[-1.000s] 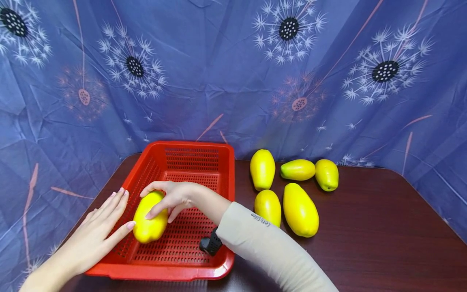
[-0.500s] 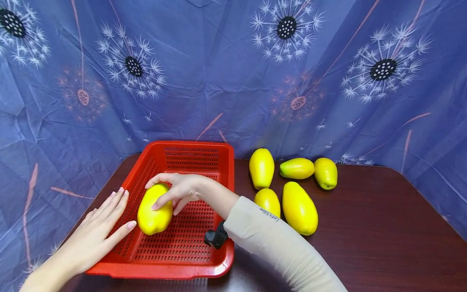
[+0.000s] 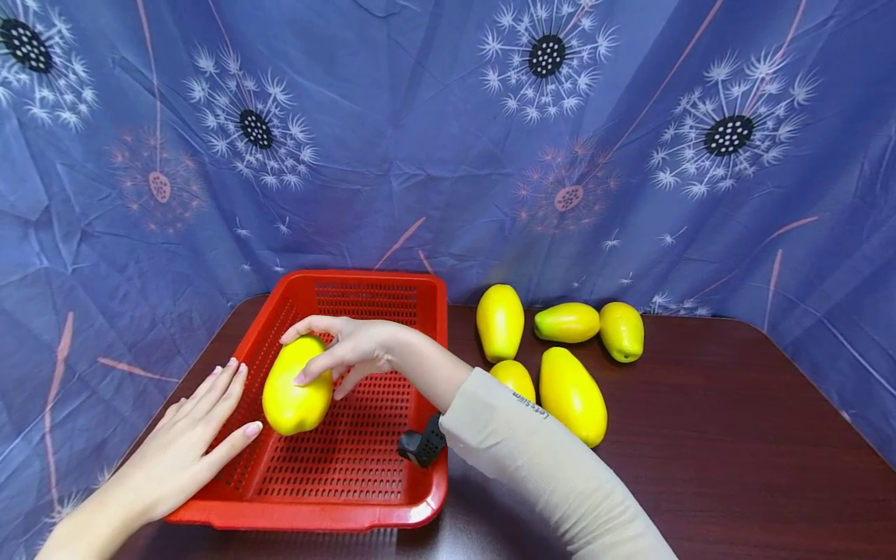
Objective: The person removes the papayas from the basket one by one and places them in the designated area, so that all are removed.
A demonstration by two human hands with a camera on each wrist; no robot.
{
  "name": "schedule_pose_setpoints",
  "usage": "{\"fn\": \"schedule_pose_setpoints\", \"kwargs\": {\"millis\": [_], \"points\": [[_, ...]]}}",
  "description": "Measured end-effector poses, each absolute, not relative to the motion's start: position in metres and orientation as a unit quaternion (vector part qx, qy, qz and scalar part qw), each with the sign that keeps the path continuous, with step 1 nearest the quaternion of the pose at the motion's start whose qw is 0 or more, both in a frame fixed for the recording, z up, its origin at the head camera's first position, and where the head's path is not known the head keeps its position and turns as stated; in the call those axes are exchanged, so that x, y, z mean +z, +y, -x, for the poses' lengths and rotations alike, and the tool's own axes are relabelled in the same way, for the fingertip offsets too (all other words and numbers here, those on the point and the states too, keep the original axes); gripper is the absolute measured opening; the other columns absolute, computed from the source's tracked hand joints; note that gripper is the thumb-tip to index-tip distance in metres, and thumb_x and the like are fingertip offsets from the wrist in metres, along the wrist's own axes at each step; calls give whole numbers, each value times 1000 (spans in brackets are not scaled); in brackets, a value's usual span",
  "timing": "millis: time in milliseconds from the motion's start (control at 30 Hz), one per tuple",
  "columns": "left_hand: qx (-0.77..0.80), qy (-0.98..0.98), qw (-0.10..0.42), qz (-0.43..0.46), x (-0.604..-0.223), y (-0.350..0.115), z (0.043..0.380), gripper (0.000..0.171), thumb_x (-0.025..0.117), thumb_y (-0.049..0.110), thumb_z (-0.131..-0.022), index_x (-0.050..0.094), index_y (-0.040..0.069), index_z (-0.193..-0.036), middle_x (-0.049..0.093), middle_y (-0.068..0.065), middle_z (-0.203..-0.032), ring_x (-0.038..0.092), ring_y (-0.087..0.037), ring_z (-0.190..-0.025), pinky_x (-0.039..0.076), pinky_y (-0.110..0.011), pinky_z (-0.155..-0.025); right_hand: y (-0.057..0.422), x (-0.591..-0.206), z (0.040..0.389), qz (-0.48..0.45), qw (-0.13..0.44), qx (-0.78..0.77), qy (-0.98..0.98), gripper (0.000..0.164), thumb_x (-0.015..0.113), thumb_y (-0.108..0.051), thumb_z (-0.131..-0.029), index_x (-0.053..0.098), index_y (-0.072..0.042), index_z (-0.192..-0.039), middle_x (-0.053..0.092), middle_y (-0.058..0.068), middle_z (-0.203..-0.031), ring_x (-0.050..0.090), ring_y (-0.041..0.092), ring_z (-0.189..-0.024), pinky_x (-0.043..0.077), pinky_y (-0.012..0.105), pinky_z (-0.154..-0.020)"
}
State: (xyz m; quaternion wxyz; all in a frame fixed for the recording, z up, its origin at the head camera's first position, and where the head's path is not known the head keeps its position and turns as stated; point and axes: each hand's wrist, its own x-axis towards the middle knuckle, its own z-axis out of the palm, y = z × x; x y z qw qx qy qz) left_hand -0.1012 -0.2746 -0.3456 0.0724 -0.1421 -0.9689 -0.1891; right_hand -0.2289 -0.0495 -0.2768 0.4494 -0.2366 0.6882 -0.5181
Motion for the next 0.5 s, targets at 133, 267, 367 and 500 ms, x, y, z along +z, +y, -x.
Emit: {"fn": "schedule_pose_setpoints", "kwargs": {"millis": [133, 267, 367, 500], "points": [[-189, -969, 69, 142, -345, -275, 102, 73, 52, 38, -94, 17, 6, -149, 8, -14, -155, 0, -29, -142, 1, -63, -105, -47, -274, 229, 242, 450, -519, 685, 41, 66, -7, -84, 53, -24, -119, 53, 3, -109, 63, 25, -81, 55, 42, -71], [-188, -970, 61, 140, -344, -274, 103, 74, 51, 40, -94, 15, 6, -149, 7, -13, -156, 0, -30, -142, 1, -63, -106, -45, -272, 228, 245, 451, -520, 683, 41, 65, -6, -84, 53, -24, -119, 53, 3, -110, 62, 24, -83, 55, 40, -70], [-188, -971, 59, 139, -343, -274, 102, 74, 51, 40, -94, 16, 6, -149, 7, -13, -155, 0, -31, -142, 1, -63, -105, -45, -269, 227, 251, 448, -524, 680, 41, 65, -7, -84, 53, -24, -119, 54, 4, -110, 62, 25, -83, 55, 40, -69], [-192, -971, 51, 136, -343, -274, 102, 73, 50, 40, -94, 15, 7, -149, 7, -14, -155, 0, -32, -142, 1, -64, -105, -44, -264, 224, 257, 448, -525, 676, 41, 65, -6, -85, 53, -23, -120, 54, 5, -109, 63, 26, -83, 55, 41, -71]]}}
